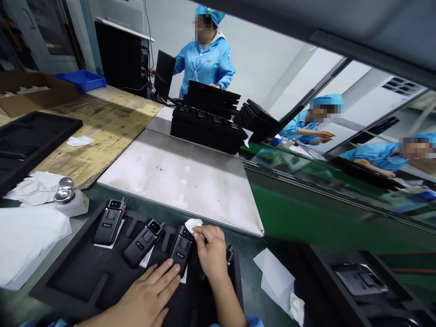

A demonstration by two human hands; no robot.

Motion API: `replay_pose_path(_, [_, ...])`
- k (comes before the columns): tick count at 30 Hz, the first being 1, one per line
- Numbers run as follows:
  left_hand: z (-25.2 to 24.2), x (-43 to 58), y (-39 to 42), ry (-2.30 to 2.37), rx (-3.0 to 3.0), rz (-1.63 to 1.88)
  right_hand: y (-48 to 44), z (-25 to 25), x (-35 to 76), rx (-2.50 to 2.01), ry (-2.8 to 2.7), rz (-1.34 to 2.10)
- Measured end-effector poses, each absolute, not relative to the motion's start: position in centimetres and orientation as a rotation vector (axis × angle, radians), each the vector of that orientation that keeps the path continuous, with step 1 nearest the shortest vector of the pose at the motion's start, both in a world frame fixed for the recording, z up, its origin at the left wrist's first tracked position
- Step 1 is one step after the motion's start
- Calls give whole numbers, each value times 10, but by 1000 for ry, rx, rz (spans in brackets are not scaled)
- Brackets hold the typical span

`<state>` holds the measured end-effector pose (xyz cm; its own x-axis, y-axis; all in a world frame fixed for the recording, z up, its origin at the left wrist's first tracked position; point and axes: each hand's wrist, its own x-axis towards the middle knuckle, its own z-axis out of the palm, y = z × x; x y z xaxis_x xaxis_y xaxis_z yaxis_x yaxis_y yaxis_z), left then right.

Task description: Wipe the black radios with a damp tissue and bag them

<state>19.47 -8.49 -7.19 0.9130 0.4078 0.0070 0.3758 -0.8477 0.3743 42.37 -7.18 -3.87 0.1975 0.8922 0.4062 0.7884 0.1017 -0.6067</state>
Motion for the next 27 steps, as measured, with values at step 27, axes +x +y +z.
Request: replay_pose_path(27, [-63, 195, -84, 574, 2681, 92, -44, 8, 426, -1637, -2082, 615])
